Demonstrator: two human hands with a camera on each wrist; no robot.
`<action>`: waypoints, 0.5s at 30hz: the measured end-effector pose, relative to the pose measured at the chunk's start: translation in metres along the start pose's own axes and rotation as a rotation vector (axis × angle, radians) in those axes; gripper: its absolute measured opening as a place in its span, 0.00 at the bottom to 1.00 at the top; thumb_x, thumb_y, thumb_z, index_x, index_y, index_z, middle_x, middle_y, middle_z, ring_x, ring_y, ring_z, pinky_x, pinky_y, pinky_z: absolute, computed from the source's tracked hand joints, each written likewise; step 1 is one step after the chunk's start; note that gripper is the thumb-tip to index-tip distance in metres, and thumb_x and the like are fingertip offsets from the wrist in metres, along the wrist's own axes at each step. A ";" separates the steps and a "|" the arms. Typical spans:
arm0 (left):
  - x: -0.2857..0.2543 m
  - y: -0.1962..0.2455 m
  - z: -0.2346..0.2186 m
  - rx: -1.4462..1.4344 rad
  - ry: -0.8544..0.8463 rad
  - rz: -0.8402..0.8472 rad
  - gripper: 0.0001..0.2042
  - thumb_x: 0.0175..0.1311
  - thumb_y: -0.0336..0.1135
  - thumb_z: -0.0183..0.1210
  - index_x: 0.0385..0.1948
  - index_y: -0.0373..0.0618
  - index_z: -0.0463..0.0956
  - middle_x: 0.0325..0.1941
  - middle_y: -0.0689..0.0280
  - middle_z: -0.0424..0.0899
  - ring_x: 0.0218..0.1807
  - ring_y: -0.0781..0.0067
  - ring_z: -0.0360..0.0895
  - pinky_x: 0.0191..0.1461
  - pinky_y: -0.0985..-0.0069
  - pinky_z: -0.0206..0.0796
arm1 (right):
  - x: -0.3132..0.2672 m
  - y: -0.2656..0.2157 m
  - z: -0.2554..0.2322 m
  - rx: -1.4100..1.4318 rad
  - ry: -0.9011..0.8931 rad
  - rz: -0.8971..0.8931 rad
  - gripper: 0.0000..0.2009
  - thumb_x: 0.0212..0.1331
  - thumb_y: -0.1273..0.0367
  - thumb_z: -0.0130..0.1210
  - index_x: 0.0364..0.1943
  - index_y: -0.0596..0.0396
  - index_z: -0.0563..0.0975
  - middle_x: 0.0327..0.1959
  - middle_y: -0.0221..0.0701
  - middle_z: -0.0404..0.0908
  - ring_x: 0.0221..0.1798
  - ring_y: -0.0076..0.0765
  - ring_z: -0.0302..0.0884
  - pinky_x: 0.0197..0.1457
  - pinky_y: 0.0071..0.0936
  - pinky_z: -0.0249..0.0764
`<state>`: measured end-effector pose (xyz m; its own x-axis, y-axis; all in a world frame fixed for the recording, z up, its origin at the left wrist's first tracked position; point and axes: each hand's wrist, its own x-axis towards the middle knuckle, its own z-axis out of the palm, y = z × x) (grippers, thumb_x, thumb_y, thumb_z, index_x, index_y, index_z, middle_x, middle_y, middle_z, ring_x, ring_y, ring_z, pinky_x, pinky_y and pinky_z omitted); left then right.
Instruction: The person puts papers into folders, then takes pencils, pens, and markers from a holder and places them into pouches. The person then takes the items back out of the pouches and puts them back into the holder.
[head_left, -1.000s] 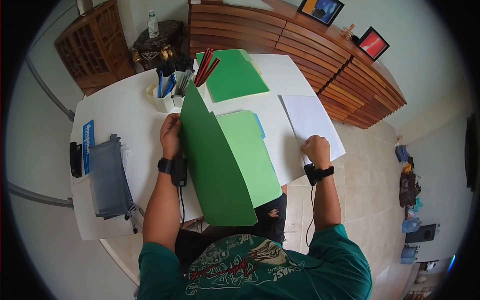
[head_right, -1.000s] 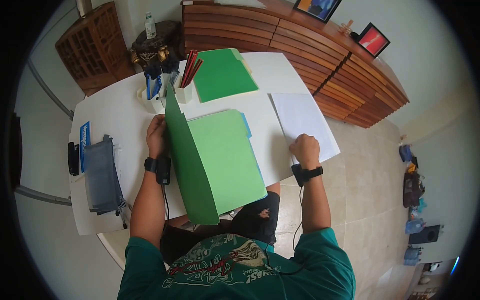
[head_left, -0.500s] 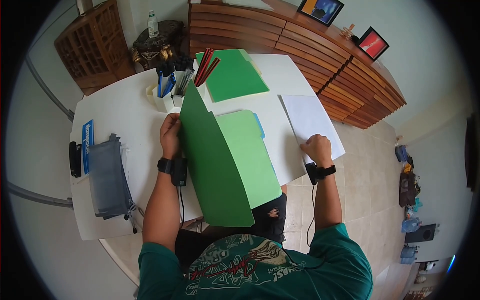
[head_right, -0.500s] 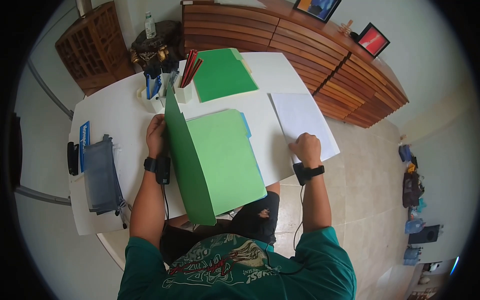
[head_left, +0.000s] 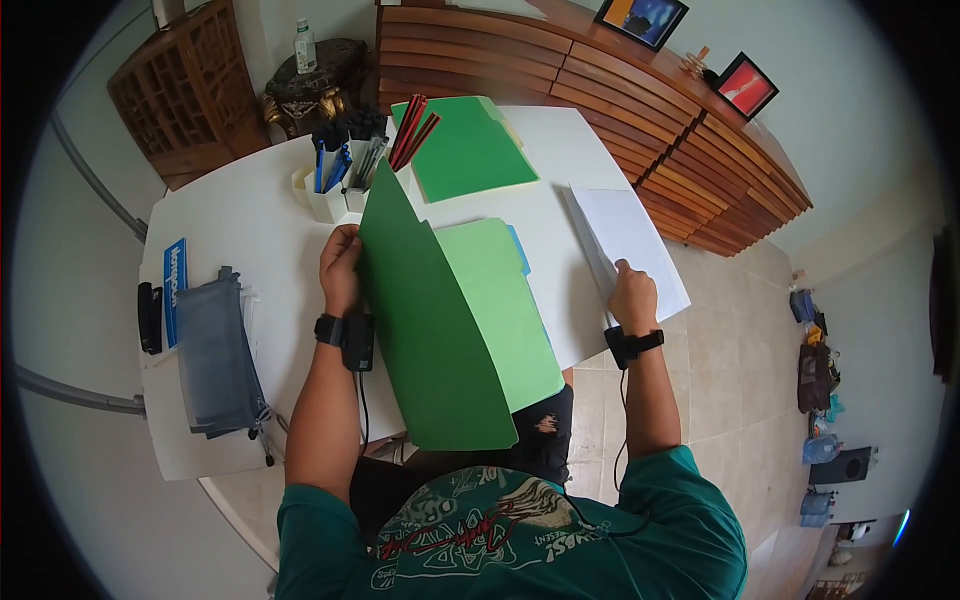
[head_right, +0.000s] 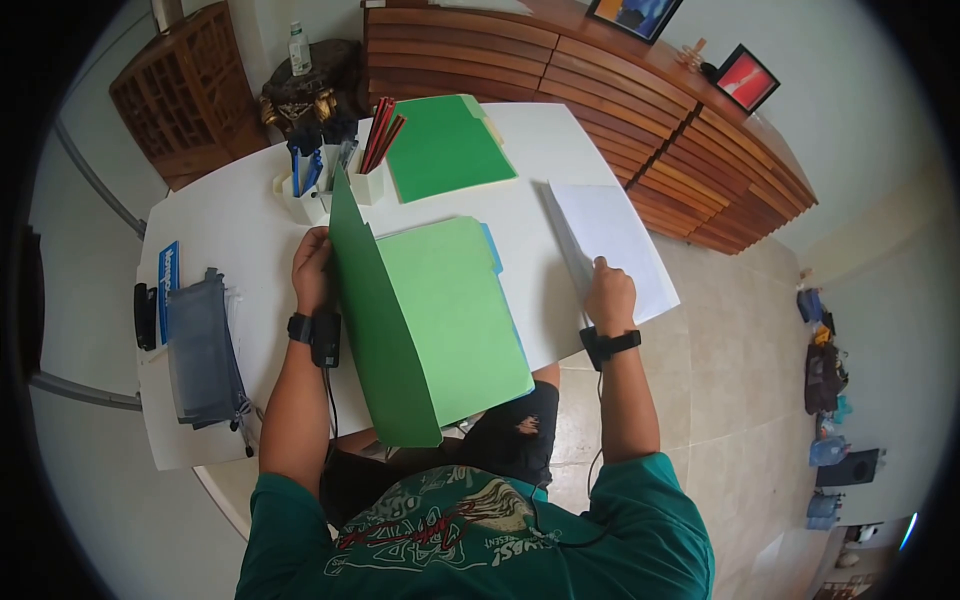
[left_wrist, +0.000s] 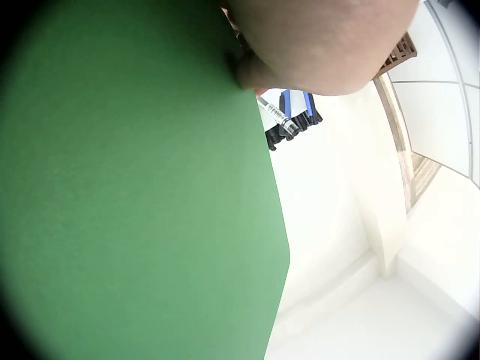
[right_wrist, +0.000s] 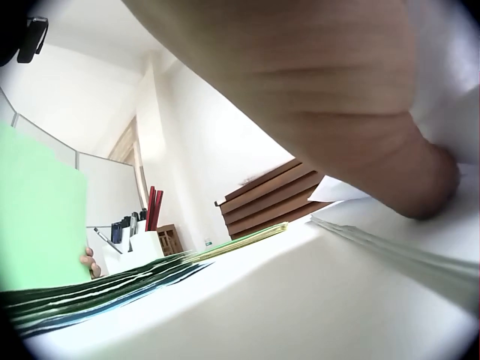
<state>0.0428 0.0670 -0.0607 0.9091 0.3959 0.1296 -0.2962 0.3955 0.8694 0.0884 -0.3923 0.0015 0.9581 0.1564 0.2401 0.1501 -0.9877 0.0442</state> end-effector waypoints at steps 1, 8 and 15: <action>0.000 0.001 0.001 -0.001 -0.001 0.001 0.07 0.71 0.24 0.48 0.44 0.38 0.76 0.41 0.68 0.81 0.43 0.79 0.77 0.51 0.82 0.67 | 0.000 -0.001 0.000 -0.001 0.001 0.000 0.10 0.51 0.77 0.55 0.40 0.60 0.78 0.26 0.52 0.83 0.31 0.60 0.84 0.36 0.49 0.81; 0.000 0.001 0.004 -0.131 0.034 -0.035 0.07 0.71 0.26 0.49 0.43 0.40 0.76 0.39 0.68 0.82 0.40 0.78 0.77 0.48 0.81 0.68 | 0.008 0.013 0.014 -0.096 0.034 -0.047 0.04 0.54 0.76 0.52 0.31 0.61 0.77 0.24 0.51 0.82 0.29 0.59 0.83 0.34 0.48 0.81; -0.002 0.015 0.004 -0.170 -0.006 0.050 0.04 0.69 0.28 0.52 0.33 0.45 0.74 0.29 0.70 0.77 0.31 0.81 0.72 0.38 0.82 0.63 | 0.009 0.018 -0.070 -0.009 0.188 -0.148 0.07 0.61 0.72 0.52 0.30 0.61 0.78 0.27 0.44 0.85 0.31 0.54 0.84 0.35 0.49 0.77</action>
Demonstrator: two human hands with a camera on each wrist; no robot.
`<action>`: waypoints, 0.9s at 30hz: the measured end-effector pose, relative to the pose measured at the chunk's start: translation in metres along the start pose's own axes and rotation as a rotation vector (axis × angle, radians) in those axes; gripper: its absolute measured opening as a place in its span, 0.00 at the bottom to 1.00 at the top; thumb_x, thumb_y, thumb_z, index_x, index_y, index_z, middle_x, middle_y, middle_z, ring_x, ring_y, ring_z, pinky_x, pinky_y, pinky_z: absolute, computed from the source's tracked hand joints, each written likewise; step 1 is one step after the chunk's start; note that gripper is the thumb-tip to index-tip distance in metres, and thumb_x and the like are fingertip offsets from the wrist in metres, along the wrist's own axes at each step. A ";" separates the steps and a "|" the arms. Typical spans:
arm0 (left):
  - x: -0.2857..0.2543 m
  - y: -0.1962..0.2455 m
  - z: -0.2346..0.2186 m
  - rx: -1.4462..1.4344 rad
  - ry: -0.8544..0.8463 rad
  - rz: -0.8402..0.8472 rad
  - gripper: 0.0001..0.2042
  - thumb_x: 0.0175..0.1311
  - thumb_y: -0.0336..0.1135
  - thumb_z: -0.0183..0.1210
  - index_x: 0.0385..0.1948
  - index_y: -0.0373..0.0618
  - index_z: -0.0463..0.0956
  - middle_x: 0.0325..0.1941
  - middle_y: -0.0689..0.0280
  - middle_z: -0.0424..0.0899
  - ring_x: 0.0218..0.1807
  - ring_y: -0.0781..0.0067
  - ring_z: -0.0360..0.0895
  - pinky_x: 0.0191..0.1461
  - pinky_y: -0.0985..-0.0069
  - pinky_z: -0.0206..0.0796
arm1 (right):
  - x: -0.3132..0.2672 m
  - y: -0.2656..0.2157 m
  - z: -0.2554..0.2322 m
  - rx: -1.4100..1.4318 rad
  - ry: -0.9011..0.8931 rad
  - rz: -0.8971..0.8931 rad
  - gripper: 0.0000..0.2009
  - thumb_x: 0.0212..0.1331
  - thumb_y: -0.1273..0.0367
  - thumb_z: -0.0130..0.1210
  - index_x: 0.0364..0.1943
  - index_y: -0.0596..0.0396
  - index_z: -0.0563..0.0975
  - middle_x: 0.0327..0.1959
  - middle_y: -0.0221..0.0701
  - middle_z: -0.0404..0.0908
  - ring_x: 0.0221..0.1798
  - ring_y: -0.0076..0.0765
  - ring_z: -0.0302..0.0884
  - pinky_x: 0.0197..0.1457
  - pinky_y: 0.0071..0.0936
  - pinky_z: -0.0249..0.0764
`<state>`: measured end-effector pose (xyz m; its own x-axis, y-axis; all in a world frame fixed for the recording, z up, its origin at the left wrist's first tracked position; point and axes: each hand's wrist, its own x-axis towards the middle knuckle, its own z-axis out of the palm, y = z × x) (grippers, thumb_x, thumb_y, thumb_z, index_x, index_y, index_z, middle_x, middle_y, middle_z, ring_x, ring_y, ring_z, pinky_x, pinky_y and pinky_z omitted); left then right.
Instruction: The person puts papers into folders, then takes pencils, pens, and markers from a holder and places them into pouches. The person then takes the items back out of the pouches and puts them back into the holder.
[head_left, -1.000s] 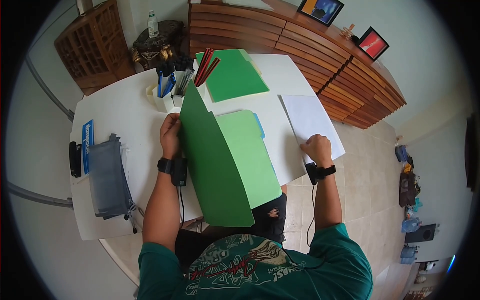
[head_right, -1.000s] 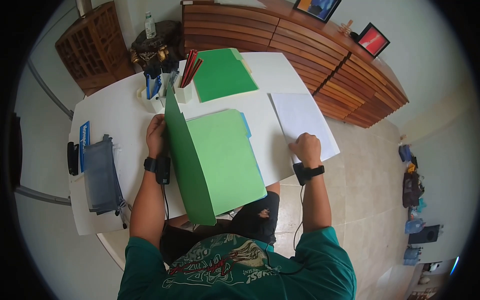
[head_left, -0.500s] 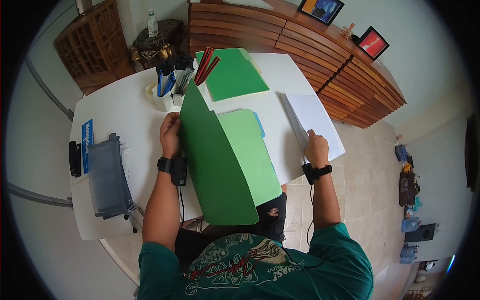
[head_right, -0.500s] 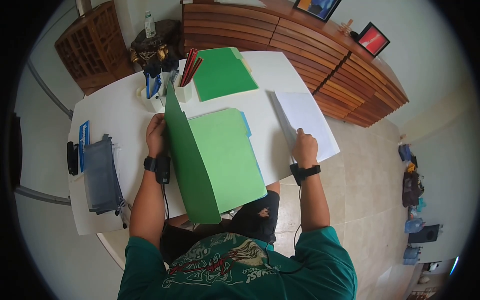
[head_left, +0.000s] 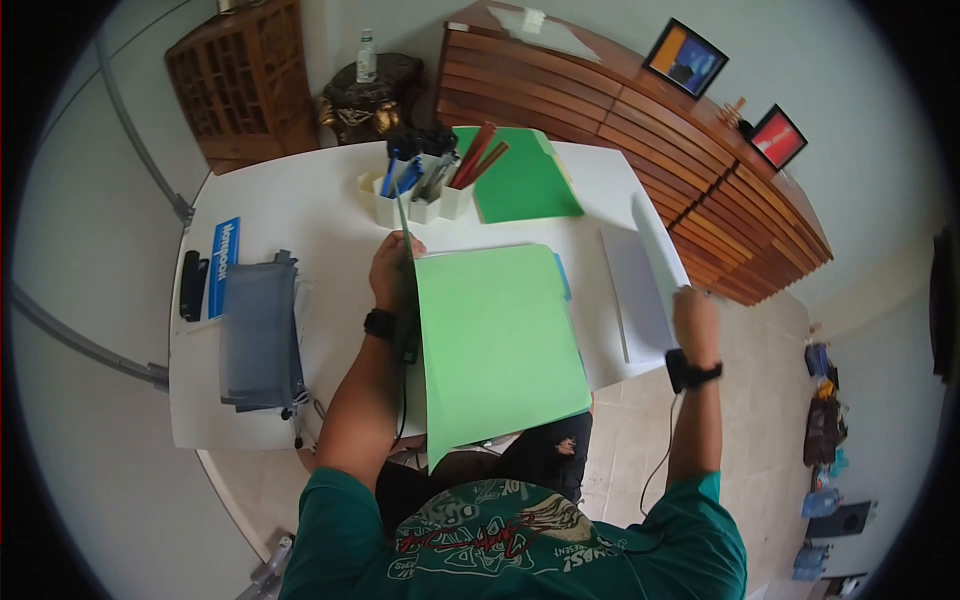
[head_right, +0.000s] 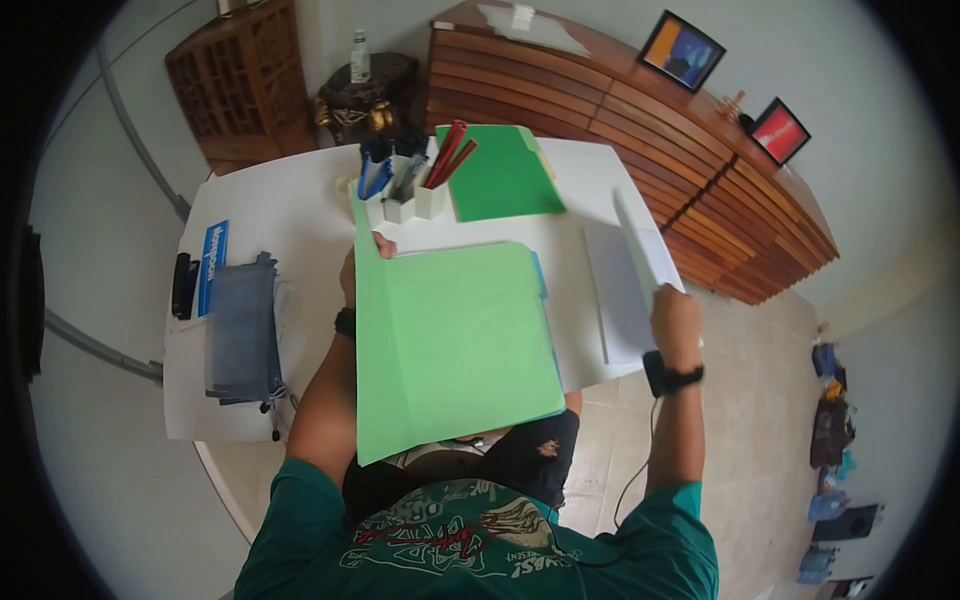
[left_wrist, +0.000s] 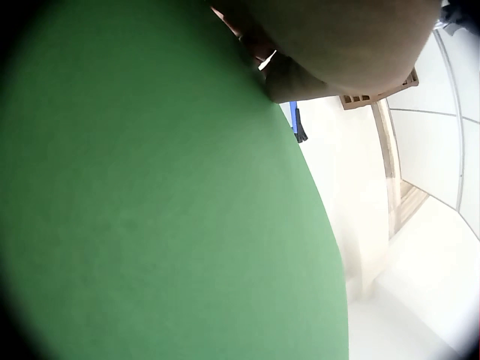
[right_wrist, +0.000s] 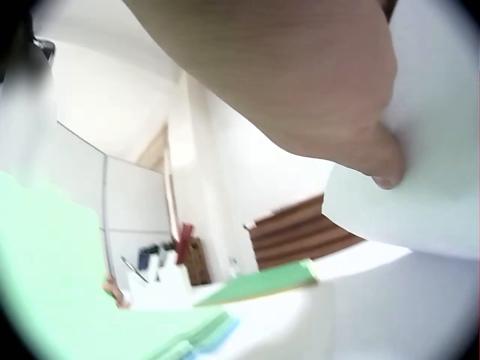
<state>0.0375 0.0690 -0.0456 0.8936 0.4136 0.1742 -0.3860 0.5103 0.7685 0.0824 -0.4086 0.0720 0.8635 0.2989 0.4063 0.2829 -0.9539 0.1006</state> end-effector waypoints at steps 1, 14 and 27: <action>-0.003 -0.002 0.002 -0.122 -0.030 0.040 0.03 0.68 0.28 0.53 0.32 0.45 0.74 0.28 0.71 0.76 0.30 0.82 0.70 0.36 0.83 0.62 | -0.002 -0.014 -0.033 0.056 0.052 -0.006 0.08 0.65 0.70 0.52 0.33 0.62 0.79 0.26 0.40 0.85 0.30 0.50 0.84 0.34 0.47 0.76; 0.004 -0.005 -0.004 -0.247 0.012 -0.087 0.04 0.74 0.34 0.55 0.39 0.46 0.75 0.38 0.67 0.82 0.42 0.73 0.79 0.48 0.74 0.71 | -0.078 -0.148 0.013 1.368 -0.326 0.427 0.14 0.67 0.69 0.60 0.50 0.67 0.80 0.30 0.26 0.83 0.28 0.17 0.75 0.30 0.20 0.71; 0.000 -0.004 0.006 -0.024 0.093 -0.052 0.10 0.69 0.34 0.57 0.46 0.40 0.76 0.43 0.64 0.80 0.47 0.73 0.77 0.61 0.77 0.64 | -0.069 -0.163 0.009 1.006 -0.474 0.267 0.29 0.60 0.67 0.65 0.64 0.67 0.71 0.25 0.42 0.80 0.28 0.27 0.76 0.34 0.31 0.73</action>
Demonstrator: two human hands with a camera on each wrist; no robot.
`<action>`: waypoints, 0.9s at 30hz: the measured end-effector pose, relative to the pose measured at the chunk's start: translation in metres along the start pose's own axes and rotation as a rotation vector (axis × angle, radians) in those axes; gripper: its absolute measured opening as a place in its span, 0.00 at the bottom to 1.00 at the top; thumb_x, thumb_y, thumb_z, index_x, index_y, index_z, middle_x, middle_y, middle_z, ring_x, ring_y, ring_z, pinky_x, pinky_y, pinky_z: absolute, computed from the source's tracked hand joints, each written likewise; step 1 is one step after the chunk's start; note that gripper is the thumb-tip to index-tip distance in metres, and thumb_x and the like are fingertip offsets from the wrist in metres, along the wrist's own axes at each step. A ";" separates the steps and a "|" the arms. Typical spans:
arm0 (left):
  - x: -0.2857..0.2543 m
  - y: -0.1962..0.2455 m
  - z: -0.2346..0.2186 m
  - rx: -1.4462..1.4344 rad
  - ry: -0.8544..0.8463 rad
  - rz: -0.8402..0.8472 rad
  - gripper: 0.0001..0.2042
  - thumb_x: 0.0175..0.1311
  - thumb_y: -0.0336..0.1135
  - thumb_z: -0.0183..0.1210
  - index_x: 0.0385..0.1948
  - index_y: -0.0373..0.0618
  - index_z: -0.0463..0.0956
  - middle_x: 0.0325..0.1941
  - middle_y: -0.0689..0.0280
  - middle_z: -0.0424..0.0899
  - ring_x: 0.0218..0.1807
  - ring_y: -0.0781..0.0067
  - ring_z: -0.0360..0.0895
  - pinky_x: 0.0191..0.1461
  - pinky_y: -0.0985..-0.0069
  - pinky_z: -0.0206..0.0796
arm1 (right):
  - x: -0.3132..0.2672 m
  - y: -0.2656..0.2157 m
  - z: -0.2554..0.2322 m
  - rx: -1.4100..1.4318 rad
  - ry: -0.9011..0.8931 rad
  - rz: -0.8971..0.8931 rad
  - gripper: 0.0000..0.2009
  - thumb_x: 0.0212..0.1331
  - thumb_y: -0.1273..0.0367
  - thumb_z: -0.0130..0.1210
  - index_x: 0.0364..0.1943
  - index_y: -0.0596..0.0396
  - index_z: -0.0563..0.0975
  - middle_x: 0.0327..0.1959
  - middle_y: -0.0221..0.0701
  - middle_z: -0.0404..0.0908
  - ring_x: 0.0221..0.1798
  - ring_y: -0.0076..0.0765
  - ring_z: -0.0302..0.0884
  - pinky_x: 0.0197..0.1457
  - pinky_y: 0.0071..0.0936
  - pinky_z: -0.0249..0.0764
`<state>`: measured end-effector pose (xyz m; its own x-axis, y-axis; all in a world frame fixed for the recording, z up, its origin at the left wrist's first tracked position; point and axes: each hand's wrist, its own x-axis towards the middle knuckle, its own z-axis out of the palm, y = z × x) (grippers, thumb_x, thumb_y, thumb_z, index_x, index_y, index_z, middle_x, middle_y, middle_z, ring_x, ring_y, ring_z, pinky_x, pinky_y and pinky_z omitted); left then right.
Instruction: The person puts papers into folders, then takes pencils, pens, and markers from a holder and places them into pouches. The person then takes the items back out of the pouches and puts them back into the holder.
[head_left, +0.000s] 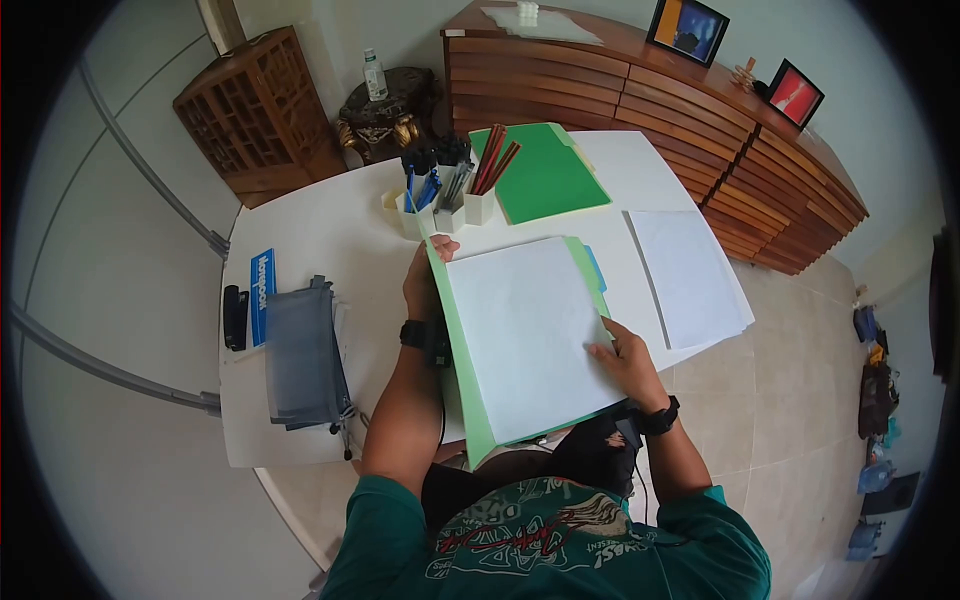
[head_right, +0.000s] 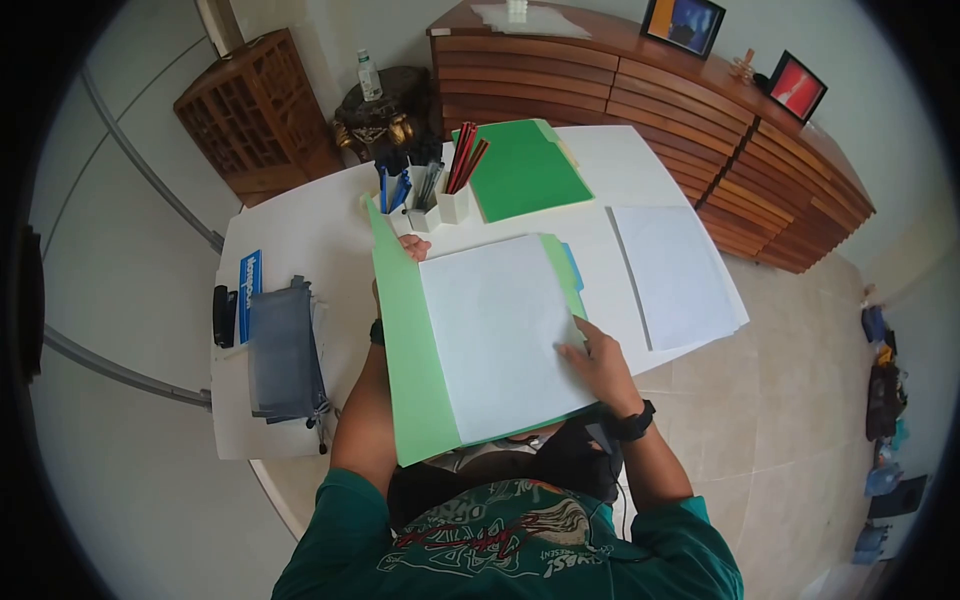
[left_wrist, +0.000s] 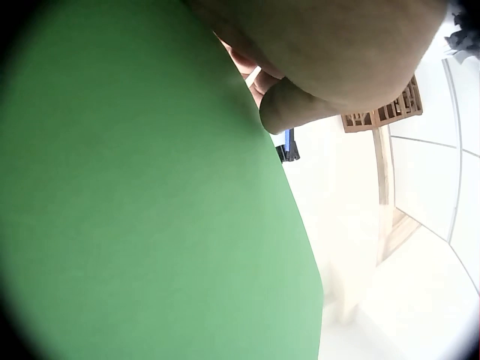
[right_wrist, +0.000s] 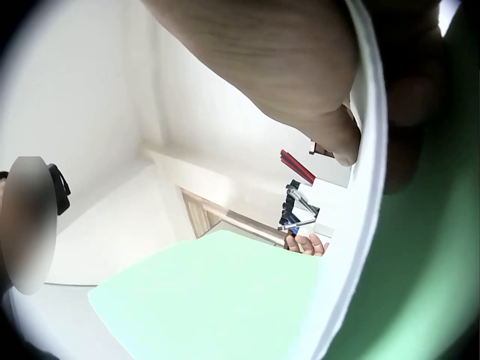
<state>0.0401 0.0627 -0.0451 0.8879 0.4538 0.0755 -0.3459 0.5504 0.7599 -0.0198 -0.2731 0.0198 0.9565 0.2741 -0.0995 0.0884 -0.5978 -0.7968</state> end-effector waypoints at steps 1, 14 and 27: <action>-0.003 0.003 0.004 0.073 0.019 -0.020 0.11 0.69 0.36 0.56 0.47 0.40 0.76 0.43 0.64 0.80 0.47 0.73 0.76 0.62 0.77 0.63 | -0.001 0.001 0.003 -0.047 0.020 -0.016 0.30 0.60 0.66 0.65 0.64 0.67 0.72 0.25 0.44 0.79 0.28 0.34 0.77 0.35 0.33 0.74; -0.005 -0.020 0.005 0.822 -0.121 0.321 0.14 0.60 0.17 0.55 0.47 0.38 0.75 0.46 0.61 0.82 0.51 0.67 0.80 0.58 0.71 0.70 | -0.029 0.017 -0.043 -0.186 0.280 -0.152 0.13 0.61 0.69 0.61 0.45 0.64 0.84 0.34 0.49 0.85 0.32 0.46 0.84 0.39 0.35 0.78; -0.017 -0.011 0.022 1.167 -0.128 0.300 0.11 0.59 0.22 0.58 0.43 0.42 0.78 0.47 0.57 0.83 0.53 0.52 0.77 0.55 0.60 0.71 | -0.053 0.004 -0.018 -0.396 -0.109 -0.308 0.63 0.20 0.67 0.83 0.73 0.55 0.60 0.71 0.47 0.63 0.71 0.60 0.60 0.74 0.48 0.63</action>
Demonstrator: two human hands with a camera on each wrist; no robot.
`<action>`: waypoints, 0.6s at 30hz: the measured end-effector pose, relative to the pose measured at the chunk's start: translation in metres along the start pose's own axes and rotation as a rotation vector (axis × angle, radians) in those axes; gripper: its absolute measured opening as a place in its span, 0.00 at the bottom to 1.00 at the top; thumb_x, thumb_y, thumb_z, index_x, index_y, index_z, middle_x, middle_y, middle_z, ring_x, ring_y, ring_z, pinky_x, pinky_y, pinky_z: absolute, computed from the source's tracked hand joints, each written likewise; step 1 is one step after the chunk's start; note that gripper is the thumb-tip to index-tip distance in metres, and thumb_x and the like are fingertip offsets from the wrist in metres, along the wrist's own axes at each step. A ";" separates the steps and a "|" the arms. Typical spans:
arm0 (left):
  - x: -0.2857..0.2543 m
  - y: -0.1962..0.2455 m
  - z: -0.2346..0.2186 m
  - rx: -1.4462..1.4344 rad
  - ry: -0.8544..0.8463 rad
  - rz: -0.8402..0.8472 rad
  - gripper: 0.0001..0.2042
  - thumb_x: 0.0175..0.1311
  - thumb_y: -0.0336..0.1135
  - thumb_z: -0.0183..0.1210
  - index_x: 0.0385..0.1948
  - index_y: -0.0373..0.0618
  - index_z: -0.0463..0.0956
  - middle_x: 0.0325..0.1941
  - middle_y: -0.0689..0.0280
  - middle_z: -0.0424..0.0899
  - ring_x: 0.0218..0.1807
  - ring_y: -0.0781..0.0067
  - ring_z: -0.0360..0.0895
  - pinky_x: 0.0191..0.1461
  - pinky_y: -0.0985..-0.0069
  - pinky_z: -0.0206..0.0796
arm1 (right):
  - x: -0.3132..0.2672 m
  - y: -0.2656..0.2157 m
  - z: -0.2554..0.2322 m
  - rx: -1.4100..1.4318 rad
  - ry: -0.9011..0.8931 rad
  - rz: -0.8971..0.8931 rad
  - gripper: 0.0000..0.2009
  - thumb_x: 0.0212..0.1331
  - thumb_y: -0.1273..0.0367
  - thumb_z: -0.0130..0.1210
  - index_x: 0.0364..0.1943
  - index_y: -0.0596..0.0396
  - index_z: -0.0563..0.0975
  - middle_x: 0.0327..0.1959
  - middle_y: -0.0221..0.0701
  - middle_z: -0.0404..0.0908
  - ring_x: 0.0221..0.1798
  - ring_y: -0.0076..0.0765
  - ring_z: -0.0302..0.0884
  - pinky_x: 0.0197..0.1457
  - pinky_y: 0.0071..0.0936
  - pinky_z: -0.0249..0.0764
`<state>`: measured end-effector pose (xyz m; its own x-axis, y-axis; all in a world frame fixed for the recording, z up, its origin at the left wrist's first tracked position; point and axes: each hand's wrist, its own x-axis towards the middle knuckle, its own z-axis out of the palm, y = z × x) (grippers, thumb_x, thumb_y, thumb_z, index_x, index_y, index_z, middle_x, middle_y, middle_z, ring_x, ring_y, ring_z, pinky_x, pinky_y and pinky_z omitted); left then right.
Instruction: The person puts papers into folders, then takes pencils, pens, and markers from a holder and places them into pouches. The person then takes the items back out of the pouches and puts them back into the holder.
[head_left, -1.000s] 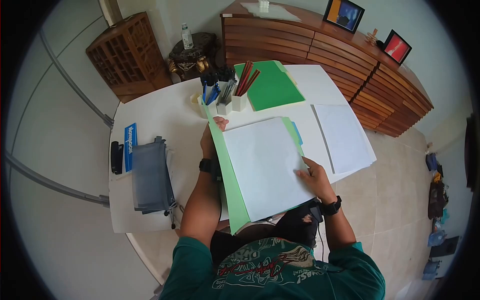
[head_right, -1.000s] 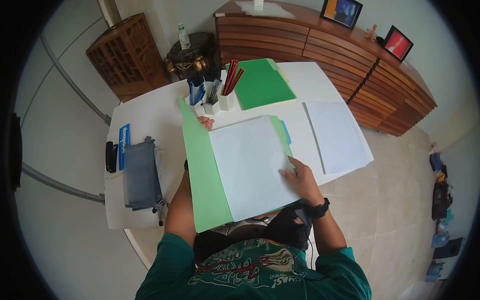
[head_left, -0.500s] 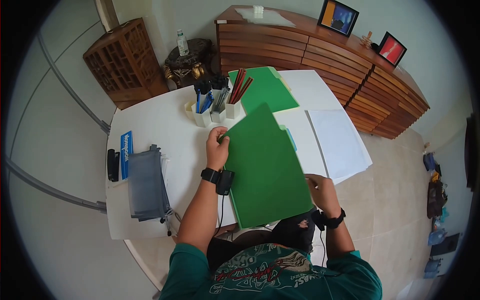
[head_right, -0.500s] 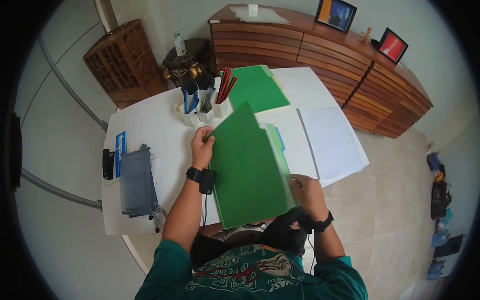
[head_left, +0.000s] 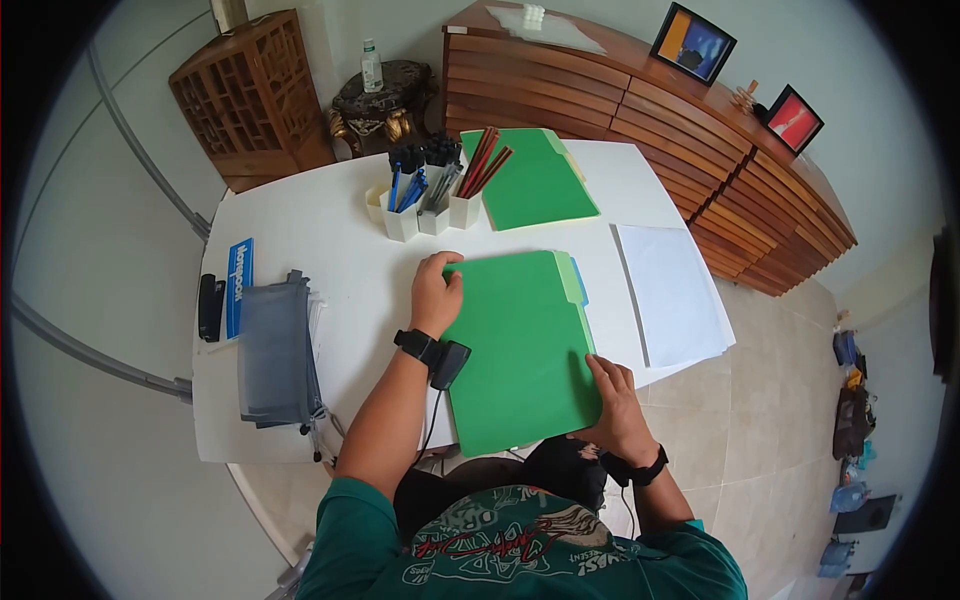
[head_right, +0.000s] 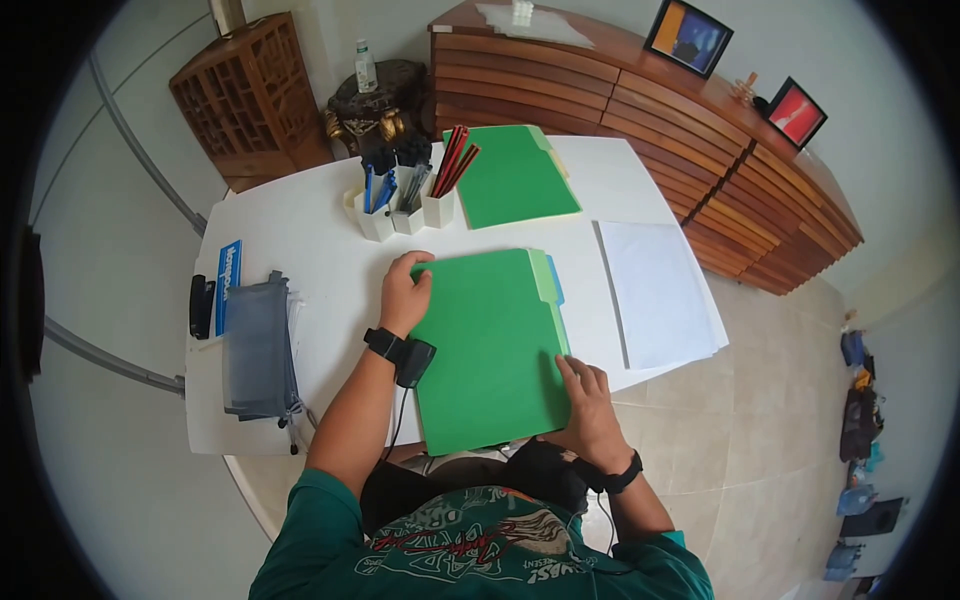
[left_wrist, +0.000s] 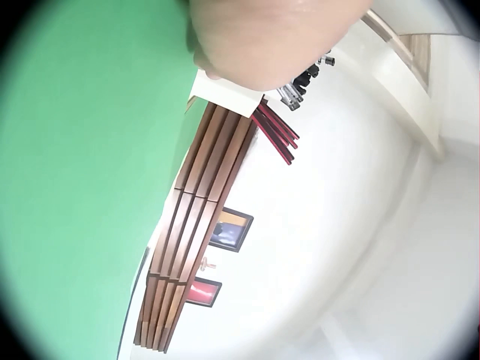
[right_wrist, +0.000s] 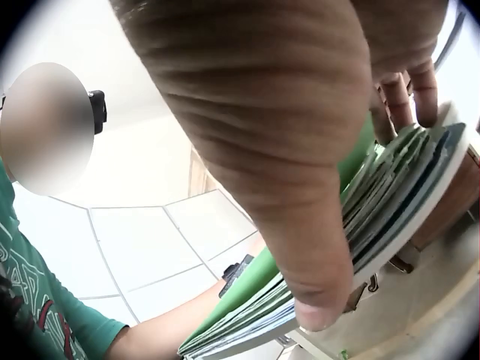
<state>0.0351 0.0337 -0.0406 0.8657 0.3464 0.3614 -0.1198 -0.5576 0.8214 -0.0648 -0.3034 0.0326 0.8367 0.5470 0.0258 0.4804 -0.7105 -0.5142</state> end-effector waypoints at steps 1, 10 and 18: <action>0.000 -0.002 0.001 -0.023 0.016 -0.005 0.11 0.59 0.23 0.59 0.43 0.43 0.79 0.47 0.57 0.83 0.53 0.52 0.77 0.55 0.60 0.71 | 0.001 0.000 0.002 -0.001 0.042 -0.014 0.61 0.20 0.67 0.83 0.72 0.54 0.62 0.71 0.47 0.63 0.71 0.60 0.59 0.74 0.48 0.64; 0.005 0.003 -0.002 -0.013 -0.043 0.108 0.12 0.57 0.31 0.64 0.43 0.45 0.81 0.46 0.62 0.84 0.54 0.55 0.77 0.59 0.61 0.67 | 0.017 0.005 -0.013 -0.040 -0.071 -0.033 0.57 0.17 0.61 0.83 0.67 0.45 0.70 0.69 0.48 0.64 0.71 0.61 0.60 0.73 0.52 0.64; -0.008 0.020 -0.006 0.254 -0.159 0.233 0.14 0.57 0.32 0.64 0.46 0.44 0.80 0.54 0.64 0.79 0.64 0.59 0.68 0.70 0.59 0.57 | 0.083 0.003 -0.080 -0.165 -0.098 -0.165 0.35 0.38 0.65 0.77 0.57 0.53 0.77 0.71 0.49 0.67 0.74 0.59 0.62 0.76 0.46 0.62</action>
<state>0.0230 0.0242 -0.0250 0.8964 0.0784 0.4362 -0.2151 -0.7835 0.5830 0.0272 -0.2951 0.1021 0.7178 0.6962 0.0099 0.6513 -0.6663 -0.3631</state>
